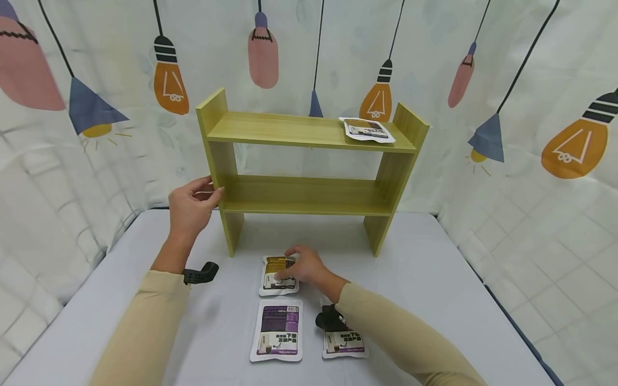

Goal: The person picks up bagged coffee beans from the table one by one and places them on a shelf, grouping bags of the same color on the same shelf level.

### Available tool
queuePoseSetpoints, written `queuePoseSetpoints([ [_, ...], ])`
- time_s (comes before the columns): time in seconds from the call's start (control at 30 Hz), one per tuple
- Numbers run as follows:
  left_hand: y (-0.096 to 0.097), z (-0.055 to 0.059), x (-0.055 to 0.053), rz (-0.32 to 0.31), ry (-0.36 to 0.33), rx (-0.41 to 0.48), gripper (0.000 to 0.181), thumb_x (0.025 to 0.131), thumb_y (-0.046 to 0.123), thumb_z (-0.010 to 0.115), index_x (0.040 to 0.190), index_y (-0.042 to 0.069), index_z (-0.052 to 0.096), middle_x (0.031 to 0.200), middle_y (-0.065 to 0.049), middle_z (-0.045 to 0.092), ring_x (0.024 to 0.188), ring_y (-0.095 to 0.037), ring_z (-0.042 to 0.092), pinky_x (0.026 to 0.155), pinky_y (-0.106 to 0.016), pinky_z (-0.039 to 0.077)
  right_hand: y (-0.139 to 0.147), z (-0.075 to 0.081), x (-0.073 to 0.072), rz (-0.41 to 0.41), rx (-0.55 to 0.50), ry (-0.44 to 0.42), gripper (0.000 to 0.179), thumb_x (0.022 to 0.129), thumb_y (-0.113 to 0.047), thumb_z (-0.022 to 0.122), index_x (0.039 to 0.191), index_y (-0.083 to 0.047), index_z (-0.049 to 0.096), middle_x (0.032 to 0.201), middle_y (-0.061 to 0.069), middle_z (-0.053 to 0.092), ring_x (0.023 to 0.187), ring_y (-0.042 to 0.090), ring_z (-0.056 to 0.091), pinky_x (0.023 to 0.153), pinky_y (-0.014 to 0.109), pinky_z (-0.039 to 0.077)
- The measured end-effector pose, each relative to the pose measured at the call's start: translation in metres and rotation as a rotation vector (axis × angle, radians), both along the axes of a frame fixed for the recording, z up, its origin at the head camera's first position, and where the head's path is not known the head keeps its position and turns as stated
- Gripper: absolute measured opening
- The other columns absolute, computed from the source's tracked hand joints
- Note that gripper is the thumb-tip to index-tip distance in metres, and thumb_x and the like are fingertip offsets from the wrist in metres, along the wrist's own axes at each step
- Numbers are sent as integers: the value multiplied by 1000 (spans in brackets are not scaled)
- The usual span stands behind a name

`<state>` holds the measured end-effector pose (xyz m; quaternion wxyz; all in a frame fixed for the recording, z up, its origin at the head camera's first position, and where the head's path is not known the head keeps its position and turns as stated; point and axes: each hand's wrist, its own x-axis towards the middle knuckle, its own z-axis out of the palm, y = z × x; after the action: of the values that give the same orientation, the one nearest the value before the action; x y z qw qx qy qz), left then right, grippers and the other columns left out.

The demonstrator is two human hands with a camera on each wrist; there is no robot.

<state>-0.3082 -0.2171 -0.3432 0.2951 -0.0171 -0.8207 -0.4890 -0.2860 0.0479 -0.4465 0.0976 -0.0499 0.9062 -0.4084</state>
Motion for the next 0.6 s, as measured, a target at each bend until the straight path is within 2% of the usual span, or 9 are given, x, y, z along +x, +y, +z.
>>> queuePoseSetpoints([
  [0.17,-1,-1,-1,2,8,-4,47,95,34,73,137,13,67,120,-18,75,101,-37,74,71,-7,54,-2,-2,0,9,52,25,58,68,-34,97,118,-20,71,139,10,63,128,30,55,108,49,50],
  [0.6,0,0,-1,0,0,-5,47,96,33,73,137,12,67,120,-18,75,101,-36,74,73,-8,54,-6,-2,1,35,7,32,57,68,-24,97,120,-21,73,140,10,63,125,29,58,109,49,49],
])
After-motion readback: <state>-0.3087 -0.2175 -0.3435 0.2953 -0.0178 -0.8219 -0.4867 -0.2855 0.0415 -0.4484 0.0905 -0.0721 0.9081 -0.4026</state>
